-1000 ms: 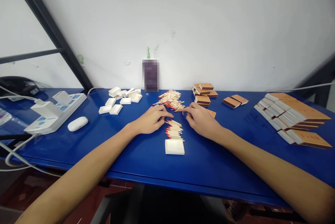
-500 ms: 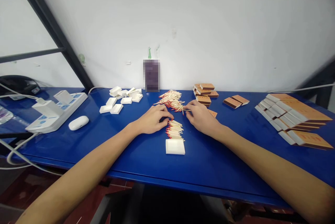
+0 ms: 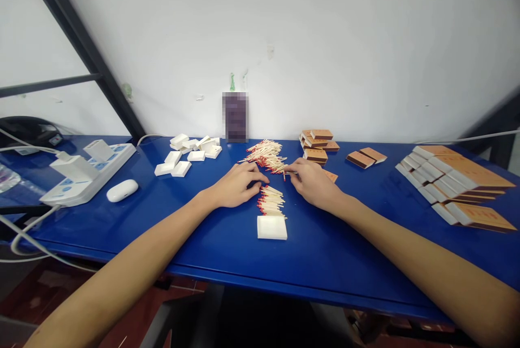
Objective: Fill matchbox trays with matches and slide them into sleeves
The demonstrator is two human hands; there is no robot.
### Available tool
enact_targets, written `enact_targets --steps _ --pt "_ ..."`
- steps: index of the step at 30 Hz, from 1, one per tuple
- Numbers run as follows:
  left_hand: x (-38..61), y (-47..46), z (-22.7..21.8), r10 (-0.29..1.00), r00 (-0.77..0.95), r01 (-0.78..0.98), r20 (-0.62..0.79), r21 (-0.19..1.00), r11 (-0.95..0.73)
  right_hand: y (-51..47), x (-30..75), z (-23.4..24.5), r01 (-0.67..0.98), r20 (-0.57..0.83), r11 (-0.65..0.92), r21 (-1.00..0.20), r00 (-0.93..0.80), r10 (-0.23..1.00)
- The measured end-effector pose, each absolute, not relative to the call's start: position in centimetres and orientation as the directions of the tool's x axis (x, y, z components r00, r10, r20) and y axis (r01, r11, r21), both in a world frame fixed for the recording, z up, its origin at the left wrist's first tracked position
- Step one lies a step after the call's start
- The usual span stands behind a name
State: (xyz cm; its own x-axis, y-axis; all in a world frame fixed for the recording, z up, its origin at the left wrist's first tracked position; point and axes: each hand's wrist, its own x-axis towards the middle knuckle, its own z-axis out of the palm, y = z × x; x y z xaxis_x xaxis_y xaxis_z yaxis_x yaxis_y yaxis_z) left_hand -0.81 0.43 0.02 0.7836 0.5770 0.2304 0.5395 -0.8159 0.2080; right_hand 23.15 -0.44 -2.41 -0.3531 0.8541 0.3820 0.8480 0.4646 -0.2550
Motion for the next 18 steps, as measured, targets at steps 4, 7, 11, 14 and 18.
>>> enact_targets --steps 4,7,11,14,18 --pt "-0.82 0.39 0.1 0.579 0.785 0.544 0.222 0.202 -0.815 -0.52 23.12 -2.4 0.842 0.386 0.476 -0.255 -0.363 0.848" --pt "-0.83 0.4 0.12 0.579 0.785 0.543 0.221 0.206 -0.814 -0.58 23.1 -2.41 0.836 0.377 0.486 -0.255 -0.377 0.846" --pt "-0.88 0.4 0.06 0.578 0.784 0.54 0.226 0.209 -0.815 -0.66 23.07 -2.5 0.835 0.394 0.488 -0.254 -0.372 0.841" --pt "-0.88 0.39 0.03 0.579 0.783 0.543 0.225 0.206 -0.814 -0.85 23.02 -2.55 0.835 0.398 0.482 -0.265 -0.361 0.843" --pt "-0.87 0.37 0.0 0.583 0.781 0.548 0.222 0.204 -0.812 -1.11 22.94 -2.53 0.838 0.394 0.47 -0.276 -0.348 0.851"
